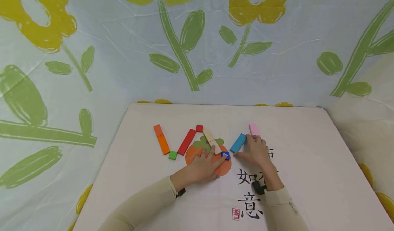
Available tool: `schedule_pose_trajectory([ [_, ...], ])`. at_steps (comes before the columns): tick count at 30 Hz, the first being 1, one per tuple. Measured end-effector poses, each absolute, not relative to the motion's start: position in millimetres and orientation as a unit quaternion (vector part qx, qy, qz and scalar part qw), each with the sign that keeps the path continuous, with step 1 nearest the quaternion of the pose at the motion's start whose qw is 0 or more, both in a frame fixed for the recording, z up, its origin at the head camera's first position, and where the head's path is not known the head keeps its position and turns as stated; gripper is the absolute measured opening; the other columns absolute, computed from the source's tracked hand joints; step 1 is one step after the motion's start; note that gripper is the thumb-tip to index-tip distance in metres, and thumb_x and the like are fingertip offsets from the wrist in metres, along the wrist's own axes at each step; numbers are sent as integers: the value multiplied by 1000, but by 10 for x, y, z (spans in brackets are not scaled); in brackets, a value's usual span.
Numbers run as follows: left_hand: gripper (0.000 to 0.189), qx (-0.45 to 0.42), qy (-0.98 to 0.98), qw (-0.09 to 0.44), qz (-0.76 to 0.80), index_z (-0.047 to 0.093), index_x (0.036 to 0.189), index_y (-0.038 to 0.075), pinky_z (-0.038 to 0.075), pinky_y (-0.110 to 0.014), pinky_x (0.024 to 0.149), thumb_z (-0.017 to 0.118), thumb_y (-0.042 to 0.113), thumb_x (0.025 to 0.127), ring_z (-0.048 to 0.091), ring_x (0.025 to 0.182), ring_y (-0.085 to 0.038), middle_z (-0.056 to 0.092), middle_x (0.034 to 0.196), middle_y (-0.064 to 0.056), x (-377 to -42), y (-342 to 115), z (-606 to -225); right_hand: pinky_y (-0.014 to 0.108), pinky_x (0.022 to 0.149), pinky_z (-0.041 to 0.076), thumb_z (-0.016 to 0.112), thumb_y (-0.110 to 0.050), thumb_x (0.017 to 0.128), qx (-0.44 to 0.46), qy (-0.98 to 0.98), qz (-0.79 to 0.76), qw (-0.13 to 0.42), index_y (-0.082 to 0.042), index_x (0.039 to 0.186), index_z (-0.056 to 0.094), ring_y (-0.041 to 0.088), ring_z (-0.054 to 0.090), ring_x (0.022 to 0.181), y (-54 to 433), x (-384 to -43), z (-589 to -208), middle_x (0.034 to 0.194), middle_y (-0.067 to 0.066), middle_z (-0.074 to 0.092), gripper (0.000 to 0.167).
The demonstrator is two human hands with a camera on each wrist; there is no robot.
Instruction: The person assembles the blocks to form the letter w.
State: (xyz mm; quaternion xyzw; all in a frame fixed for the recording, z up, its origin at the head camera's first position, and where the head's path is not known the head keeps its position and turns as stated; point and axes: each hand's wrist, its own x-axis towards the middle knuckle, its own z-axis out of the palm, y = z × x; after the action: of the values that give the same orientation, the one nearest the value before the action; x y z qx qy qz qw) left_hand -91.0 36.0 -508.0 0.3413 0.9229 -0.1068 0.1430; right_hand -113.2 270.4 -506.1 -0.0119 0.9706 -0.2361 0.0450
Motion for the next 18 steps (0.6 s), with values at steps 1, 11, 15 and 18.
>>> schedule_pose_trajectory([
  [1,77,342,923,143,-107,13,161,40,51,-54,92,47,66,96,37,140,-43,18,165,-12,-911,358,-5076,74,91,37,85,-40,76,-17,969,-242,43,7,143,40,60,36,120,2708,-1141,-5053,137,42,36,94],
  [11,78,337,924,150,-104,12,160,42,50,-54,94,50,65,95,35,141,-42,20,165,-11,-906,353,-5037,74,93,36,86,-40,77,-55,955,-286,59,0,148,39,56,34,125,2760,-1223,-5083,142,38,34,94],
  [15,79,336,924,151,-101,12,160,42,50,-54,94,51,64,95,34,141,-42,19,165,-10,-905,353,-5047,73,93,36,87,-39,75,-61,957,-278,55,0,146,41,57,34,124,2798,-1221,-5120,139,39,36,93],
  [18,79,335,925,152,-98,12,160,42,50,-54,94,51,64,95,34,141,-42,18,165,-10,-902,349,-5057,73,93,35,88,-38,75,-68,959,-272,51,1,144,43,58,34,124,2816,-1217,-5140,138,39,37,92],
])
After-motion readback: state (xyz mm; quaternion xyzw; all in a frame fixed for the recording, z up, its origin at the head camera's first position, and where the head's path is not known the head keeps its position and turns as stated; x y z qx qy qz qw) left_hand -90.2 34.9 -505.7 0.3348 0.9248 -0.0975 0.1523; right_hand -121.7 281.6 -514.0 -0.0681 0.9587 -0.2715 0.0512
